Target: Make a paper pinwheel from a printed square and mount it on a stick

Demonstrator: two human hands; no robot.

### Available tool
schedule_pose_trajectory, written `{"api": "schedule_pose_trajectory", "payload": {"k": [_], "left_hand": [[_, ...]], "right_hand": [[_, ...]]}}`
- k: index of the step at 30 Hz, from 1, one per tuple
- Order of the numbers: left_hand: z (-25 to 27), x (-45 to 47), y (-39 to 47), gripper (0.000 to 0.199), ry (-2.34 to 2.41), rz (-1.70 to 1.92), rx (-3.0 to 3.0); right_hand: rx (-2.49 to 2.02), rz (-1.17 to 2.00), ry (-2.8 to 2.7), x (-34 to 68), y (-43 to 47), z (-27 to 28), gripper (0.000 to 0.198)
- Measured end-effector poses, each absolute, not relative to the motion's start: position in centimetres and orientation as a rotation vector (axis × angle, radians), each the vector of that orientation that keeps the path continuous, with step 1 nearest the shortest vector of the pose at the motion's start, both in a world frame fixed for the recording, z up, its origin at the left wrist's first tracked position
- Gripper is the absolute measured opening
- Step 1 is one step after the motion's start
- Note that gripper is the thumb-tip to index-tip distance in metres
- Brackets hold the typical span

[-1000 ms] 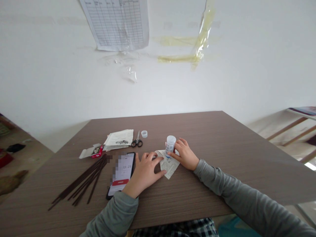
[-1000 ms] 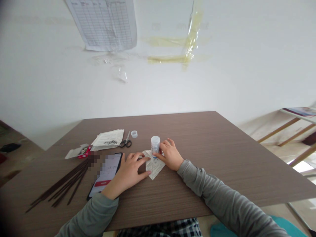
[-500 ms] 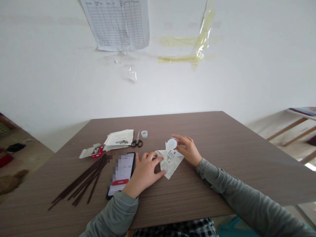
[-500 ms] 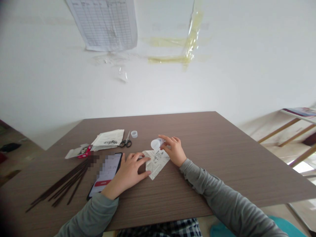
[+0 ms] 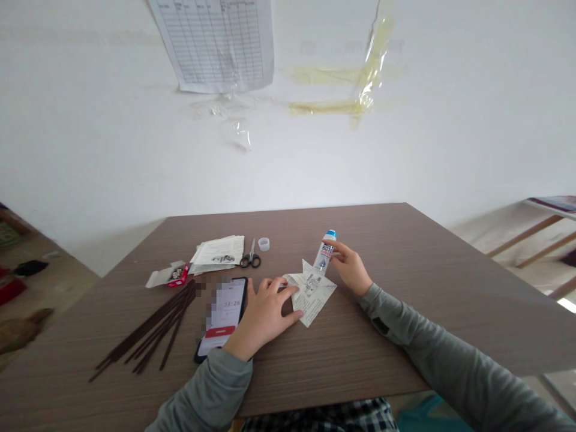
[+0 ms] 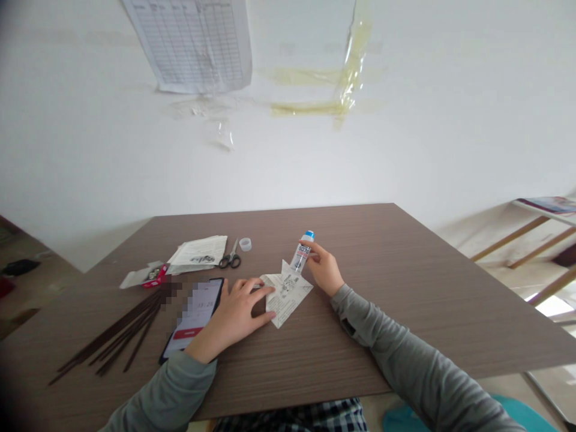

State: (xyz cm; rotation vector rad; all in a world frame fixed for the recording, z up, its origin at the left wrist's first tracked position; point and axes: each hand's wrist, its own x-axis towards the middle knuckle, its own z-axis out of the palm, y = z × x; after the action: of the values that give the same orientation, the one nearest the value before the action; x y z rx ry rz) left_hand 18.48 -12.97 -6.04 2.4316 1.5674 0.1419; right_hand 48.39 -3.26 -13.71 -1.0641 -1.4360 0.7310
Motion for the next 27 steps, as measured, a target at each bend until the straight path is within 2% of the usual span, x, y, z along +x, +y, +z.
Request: {"api": "schedule_pose_trajectory", "payload": {"k": [12, 21, 27], "left_hand": [[-5.4, 18.8, -13.3, 0.055, 1.582, 0.117, 2.413], [-5.5, 18.6, -13.3, 0.055, 1.586, 0.102, 2.407], [-4.9, 18.0, -13.3, 0.055, 1.583, 0.090, 2.397]], "right_hand": [[-1.204, 0.160, -1.775, 49.9, -2.9, -13.8, 0.041], [-1.188, 0.062, -1.827, 49.5, -2.4, -14.4, 0.038], [-1.156, 0.002, -1.908, 49.0, -2.0, -14.3, 0.042]]}}
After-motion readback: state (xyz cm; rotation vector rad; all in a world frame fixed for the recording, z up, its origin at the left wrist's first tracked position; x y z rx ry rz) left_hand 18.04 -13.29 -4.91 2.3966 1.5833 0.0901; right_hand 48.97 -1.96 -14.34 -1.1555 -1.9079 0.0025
